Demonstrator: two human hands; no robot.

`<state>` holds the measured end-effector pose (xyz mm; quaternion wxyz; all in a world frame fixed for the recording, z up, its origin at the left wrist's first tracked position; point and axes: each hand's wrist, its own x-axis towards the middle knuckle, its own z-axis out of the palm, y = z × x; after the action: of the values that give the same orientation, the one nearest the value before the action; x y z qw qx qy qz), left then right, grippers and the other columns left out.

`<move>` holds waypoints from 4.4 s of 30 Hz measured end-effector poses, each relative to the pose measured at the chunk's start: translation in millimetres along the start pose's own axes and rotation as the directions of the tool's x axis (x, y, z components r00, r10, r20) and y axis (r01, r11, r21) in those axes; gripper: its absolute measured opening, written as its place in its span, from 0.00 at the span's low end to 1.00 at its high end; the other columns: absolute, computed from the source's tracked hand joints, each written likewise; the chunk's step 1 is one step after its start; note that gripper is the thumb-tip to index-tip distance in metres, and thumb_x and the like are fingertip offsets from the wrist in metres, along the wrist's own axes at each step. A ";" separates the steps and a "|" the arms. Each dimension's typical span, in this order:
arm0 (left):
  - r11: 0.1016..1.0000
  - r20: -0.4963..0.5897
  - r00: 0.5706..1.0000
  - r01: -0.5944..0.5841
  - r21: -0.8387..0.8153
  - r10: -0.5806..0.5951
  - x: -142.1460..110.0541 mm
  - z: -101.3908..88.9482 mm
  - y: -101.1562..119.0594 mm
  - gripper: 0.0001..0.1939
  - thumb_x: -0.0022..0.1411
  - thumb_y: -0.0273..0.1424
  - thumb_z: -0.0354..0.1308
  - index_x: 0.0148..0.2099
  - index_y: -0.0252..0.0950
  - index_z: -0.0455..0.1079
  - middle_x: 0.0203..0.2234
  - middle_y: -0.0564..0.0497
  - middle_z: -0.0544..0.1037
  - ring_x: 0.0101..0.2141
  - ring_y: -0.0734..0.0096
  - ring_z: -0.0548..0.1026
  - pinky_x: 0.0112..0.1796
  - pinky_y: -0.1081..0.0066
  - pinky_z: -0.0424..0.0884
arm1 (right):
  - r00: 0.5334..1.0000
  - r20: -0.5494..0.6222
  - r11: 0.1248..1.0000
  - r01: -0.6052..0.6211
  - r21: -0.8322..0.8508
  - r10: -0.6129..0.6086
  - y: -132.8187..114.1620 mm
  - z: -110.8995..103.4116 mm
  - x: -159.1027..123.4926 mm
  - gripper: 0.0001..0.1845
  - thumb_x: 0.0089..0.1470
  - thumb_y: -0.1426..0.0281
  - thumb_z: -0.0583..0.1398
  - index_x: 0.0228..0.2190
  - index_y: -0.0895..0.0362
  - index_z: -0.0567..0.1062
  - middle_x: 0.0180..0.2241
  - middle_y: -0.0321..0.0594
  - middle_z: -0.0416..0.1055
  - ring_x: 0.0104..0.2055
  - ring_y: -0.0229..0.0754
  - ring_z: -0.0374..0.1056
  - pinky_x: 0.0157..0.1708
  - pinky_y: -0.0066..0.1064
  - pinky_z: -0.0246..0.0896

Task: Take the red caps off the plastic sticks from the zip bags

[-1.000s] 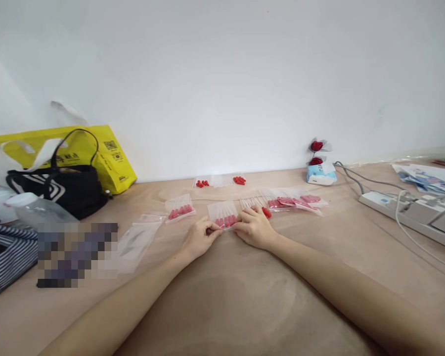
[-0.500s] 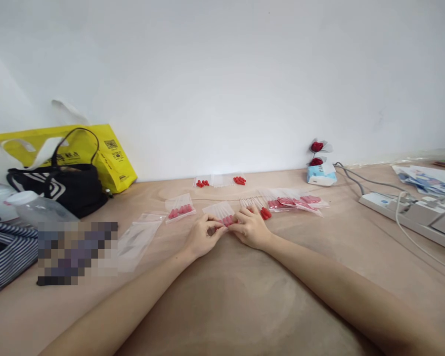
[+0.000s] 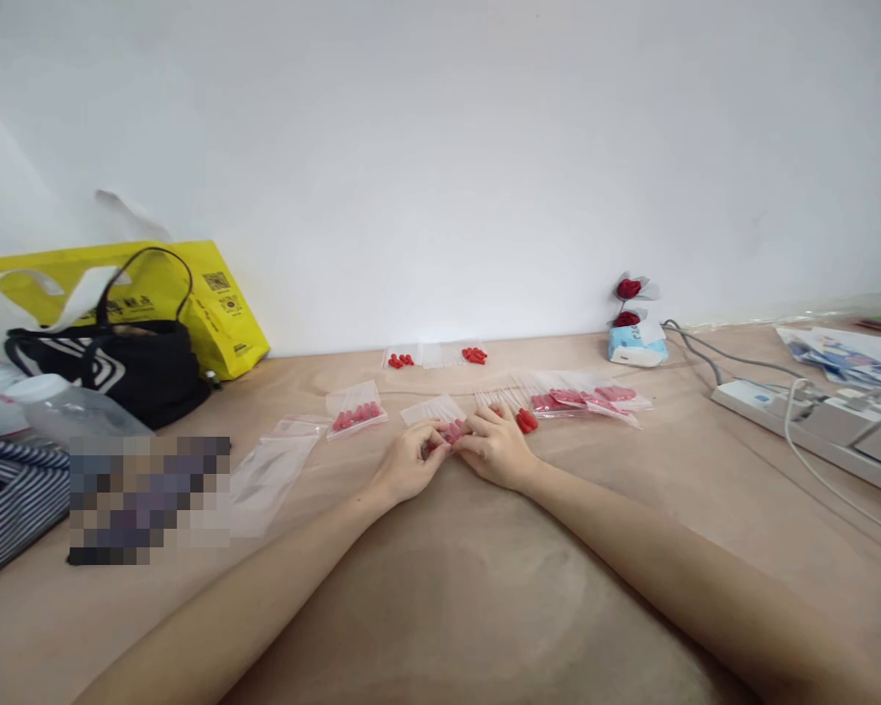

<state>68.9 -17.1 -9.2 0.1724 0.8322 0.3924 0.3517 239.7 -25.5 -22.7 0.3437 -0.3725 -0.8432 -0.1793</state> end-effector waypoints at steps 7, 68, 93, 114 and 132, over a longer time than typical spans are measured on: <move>0.997 0.023 0.997 0.071 0.002 -0.071 0.2 2.2 -4.2 0.07 0.54 0.28 0.48 0.25 0.35 0.63 0.33 0.48 0.76 0.33 0.69 0.73 0.34 0.69 0.69 | 0.991 0.133 0.997 -0.025 0.073 0.015 -5.9 1.0 6.4 0.09 0.52 0.70 0.55 0.24 0.55 0.73 0.26 0.35 0.69 0.33 0.37 0.56 0.36 0.35 0.38; 0.991 0.263 0.958 0.087 0.105 -0.112 -36.7 -36.5 -0.7 0.22 0.56 0.35 0.50 0.53 0.38 0.58 0.49 0.48 0.68 0.49 0.64 0.66 0.49 0.63 0.62 | 0.757 0.556 0.821 -0.529 0.215 0.342 -19.0 -30.6 12.5 0.06 0.48 0.67 0.56 0.29 0.56 0.71 0.28 0.36 0.71 0.38 0.42 0.61 0.39 0.38 0.40; 0.982 0.265 0.950 0.138 0.128 -0.168 -40.4 -45.6 -8.0 0.20 0.57 0.37 0.49 0.52 0.38 0.61 0.49 0.48 0.68 0.49 0.63 0.66 0.49 0.62 0.62 | 0.741 0.556 0.530 -0.665 0.526 0.377 -2.1 -27.2 9.9 0.04 0.44 0.72 0.56 0.26 0.59 0.70 0.25 0.35 0.70 0.25 0.33 0.63 0.27 0.25 0.55; 0.970 0.187 0.960 0.177 0.164 -0.207 -41.8 -55.5 -17.6 0.19 0.55 0.40 0.49 0.47 0.37 0.64 0.46 0.47 0.71 0.46 0.62 0.69 0.46 0.62 0.66 | 0.921 0.321 0.975 -0.212 -0.063 0.220 25.1 -9.4 19.8 0.13 0.54 0.77 0.47 0.37 0.60 0.69 0.39 0.47 0.65 0.40 0.41 0.61 0.40 0.31 0.52; 0.967 0.212 0.953 0.181 0.179 -0.218 -41.9 -55.4 -15.4 0.18 0.56 0.38 0.49 0.47 0.36 0.65 0.47 0.46 0.70 0.47 0.62 0.67 0.48 0.62 0.64 | 0.864 0.442 0.965 -0.166 -0.204 0.242 5.6 -13.2 16.7 0.11 0.47 0.74 0.52 0.32 0.62 0.72 0.36 0.50 0.68 0.42 0.49 0.59 0.38 0.39 0.43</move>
<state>2.1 -39.2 1.7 0.1851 0.8344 0.4786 0.2013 241.8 -20.8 -1.4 0.1188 -0.5178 -0.8395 -0.1145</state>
